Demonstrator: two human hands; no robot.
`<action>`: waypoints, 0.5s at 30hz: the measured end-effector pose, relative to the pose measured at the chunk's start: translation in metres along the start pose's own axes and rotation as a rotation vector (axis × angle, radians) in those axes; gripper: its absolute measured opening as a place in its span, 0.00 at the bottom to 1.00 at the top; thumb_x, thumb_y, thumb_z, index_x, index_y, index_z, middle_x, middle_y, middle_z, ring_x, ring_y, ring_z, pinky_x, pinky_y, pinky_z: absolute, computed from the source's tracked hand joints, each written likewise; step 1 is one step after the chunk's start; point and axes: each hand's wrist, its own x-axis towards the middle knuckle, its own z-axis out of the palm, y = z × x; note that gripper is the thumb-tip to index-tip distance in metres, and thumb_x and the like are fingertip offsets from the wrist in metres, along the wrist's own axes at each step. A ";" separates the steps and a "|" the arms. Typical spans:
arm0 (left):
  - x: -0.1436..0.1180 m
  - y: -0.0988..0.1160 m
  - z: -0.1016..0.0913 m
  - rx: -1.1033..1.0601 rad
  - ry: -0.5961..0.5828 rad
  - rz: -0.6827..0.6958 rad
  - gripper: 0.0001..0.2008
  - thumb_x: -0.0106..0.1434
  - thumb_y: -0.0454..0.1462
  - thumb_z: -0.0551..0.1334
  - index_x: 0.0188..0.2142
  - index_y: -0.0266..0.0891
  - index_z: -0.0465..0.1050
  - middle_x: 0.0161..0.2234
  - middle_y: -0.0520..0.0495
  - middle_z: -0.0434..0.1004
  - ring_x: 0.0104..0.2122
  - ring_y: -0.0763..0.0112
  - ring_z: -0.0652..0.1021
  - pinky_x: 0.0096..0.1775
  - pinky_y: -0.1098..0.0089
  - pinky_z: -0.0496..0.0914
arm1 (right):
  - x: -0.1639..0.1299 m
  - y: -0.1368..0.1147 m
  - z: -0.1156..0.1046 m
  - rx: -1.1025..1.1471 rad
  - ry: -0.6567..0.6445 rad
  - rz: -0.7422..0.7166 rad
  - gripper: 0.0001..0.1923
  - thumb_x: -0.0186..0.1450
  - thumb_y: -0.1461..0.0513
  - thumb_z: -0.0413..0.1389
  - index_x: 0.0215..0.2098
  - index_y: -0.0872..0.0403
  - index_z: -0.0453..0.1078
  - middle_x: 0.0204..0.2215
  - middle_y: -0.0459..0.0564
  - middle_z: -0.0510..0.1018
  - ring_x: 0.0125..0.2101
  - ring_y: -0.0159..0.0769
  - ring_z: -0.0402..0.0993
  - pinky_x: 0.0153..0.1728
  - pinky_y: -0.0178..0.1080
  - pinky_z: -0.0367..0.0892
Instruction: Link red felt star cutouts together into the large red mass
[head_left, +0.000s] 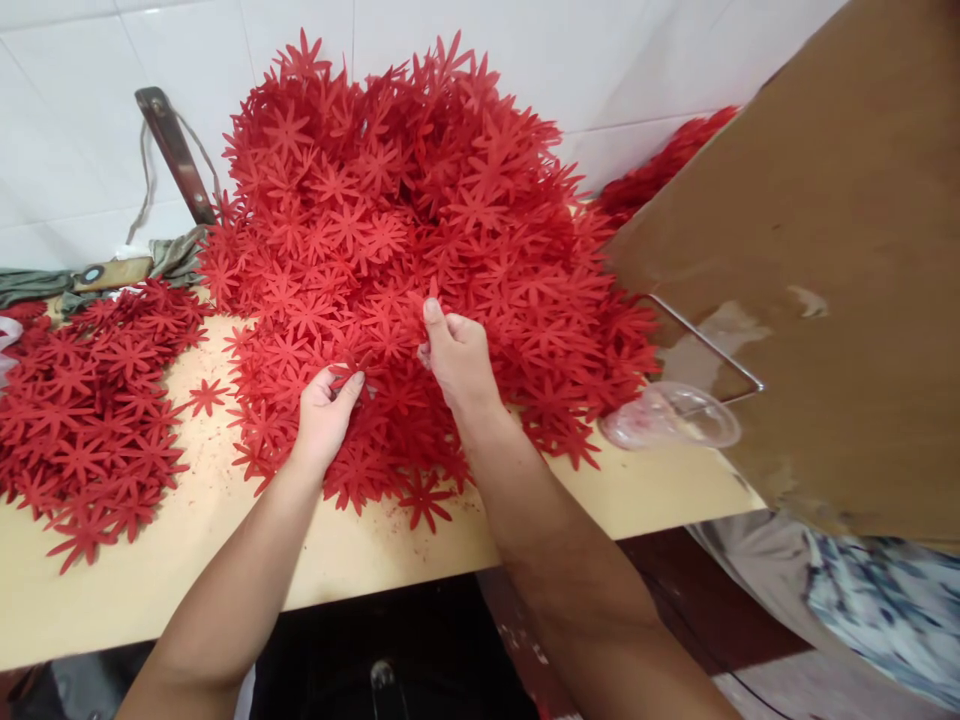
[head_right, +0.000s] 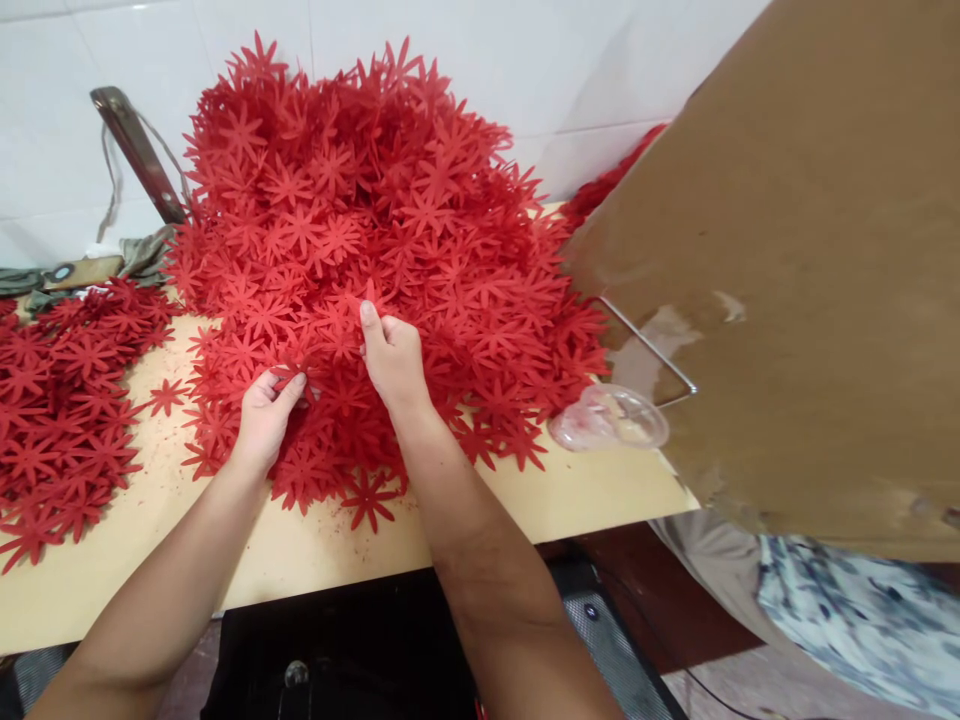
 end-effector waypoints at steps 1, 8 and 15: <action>-0.001 0.001 0.000 -0.003 -0.010 0.021 0.15 0.45 0.44 0.70 0.28 0.38 0.73 0.25 0.53 0.78 0.24 0.77 0.74 0.32 0.73 0.68 | -0.001 -0.002 0.000 0.011 -0.020 0.007 0.29 0.54 0.37 0.50 0.17 0.51 0.49 0.11 0.40 0.55 0.14 0.25 0.53 0.15 0.33 0.51; -0.004 0.011 -0.002 0.041 -0.147 0.178 0.11 0.51 0.39 0.67 0.35 0.38 0.78 0.48 0.44 0.77 0.48 0.67 0.75 0.53 0.68 0.66 | -0.020 -0.010 0.014 -0.005 -0.353 -0.104 0.29 0.53 0.36 0.49 0.21 0.53 0.61 0.18 0.42 0.64 0.21 0.27 0.60 0.25 0.33 0.59; -0.003 0.011 -0.005 0.184 0.053 0.304 0.07 0.51 0.37 0.67 0.31 0.37 0.79 0.34 0.47 0.81 0.36 0.70 0.78 0.47 0.67 0.71 | -0.026 -0.004 0.020 -0.273 -0.352 -0.151 0.28 0.62 0.41 0.43 0.18 0.53 0.58 0.15 0.42 0.61 0.19 0.27 0.57 0.24 0.34 0.55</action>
